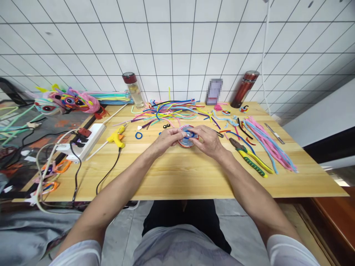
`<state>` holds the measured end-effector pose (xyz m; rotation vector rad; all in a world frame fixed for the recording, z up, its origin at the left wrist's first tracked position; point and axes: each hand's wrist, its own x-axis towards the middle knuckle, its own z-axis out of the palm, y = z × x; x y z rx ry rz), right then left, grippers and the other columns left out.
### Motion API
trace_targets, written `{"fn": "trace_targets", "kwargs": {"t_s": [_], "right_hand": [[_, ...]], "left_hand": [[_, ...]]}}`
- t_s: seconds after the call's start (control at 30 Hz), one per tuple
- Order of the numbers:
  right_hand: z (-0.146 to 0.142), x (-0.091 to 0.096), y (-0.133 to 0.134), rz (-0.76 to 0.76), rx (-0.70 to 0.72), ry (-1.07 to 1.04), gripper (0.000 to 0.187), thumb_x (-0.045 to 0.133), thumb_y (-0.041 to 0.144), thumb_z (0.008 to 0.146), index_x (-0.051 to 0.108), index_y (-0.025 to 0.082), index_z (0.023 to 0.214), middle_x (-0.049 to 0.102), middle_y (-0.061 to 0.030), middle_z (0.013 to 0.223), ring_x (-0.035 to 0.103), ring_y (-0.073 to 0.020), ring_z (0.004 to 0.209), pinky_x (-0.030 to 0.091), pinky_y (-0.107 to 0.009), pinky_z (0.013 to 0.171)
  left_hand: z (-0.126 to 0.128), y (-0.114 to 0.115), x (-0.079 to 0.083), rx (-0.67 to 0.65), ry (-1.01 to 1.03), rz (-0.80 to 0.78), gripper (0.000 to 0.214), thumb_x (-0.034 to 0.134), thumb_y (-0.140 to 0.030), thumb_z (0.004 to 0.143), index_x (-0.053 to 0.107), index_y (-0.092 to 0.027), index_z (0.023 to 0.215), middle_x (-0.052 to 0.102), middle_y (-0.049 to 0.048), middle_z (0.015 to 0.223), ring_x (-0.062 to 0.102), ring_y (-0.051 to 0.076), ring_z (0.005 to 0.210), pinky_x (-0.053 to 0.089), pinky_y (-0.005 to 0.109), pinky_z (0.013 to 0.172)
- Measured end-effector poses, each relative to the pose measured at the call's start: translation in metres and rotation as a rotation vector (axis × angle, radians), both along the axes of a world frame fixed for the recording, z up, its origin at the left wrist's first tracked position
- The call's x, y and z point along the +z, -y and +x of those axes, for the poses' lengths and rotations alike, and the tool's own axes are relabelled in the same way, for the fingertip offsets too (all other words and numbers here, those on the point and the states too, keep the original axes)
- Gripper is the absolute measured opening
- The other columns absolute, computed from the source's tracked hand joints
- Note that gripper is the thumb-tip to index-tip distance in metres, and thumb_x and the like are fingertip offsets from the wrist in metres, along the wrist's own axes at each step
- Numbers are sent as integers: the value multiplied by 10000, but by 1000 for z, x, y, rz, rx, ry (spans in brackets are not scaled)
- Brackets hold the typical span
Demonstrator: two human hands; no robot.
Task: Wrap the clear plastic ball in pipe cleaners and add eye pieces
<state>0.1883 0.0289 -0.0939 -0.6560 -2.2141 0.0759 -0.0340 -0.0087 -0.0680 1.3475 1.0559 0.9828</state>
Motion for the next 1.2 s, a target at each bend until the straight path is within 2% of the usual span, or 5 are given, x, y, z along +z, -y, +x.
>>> {"fn": "trace_targets", "kwargs": {"t_s": [0.23, 0.43, 0.63, 0.9, 1.2], "right_hand": [[1, 0, 0, -242, -31, -180, 283, 667, 350, 970, 735, 286, 1237, 782, -50, 963, 718, -224, 818, 597, -393, 810], [-4, -5, -2, -568, -74, -410, 309, 764, 472, 860, 740, 248, 1071, 780, -32, 899, 722, -215, 780, 608, -385, 765], [-4, -5, -8, -770, 31, -595, 456, 830, 561, 782, 659, 246, 1062, 736, 5, 828, 691, -171, 719, 592, -331, 714], [-3, 8, 3, -836, 104, -549, 436, 852, 496, 793, 598, 249, 1048, 601, 66, 710, 551, -110, 588, 455, -252, 574], [-7, 1, 3, -843, 92, -480, 421, 843, 490, 798, 594, 232, 1019, 612, 58, 734, 568, -108, 616, 449, -246, 580]], "left_hand": [[-18, -9, -24, 293, -127, 236, 530, 836, -567, 707, 719, -215, 1086, 707, 81, 1116, 616, 184, 848, 469, 309, 737], [-14, -19, -48, 140, -191, 175, 1206, 954, -584, 541, 428, -239, 1569, 388, 229, 1650, 488, 406, 1425, 445, 513, 1108], [-2, -26, -53, -12, -232, 261, 1190, 925, -606, 620, 386, -164, 1585, 442, 223, 1612, 488, 386, 1460, 388, 508, 1222], [12, -16, -63, 191, -431, 618, 861, 876, -494, 726, 490, -189, 1432, 585, 161, 1383, 564, 336, 1319, 471, 517, 1142], [13, -16, -78, 253, -461, 727, 937, 856, -482, 769, 374, -177, 1512, 499, 193, 1435, 470, 354, 1397, 415, 554, 1194]]}}
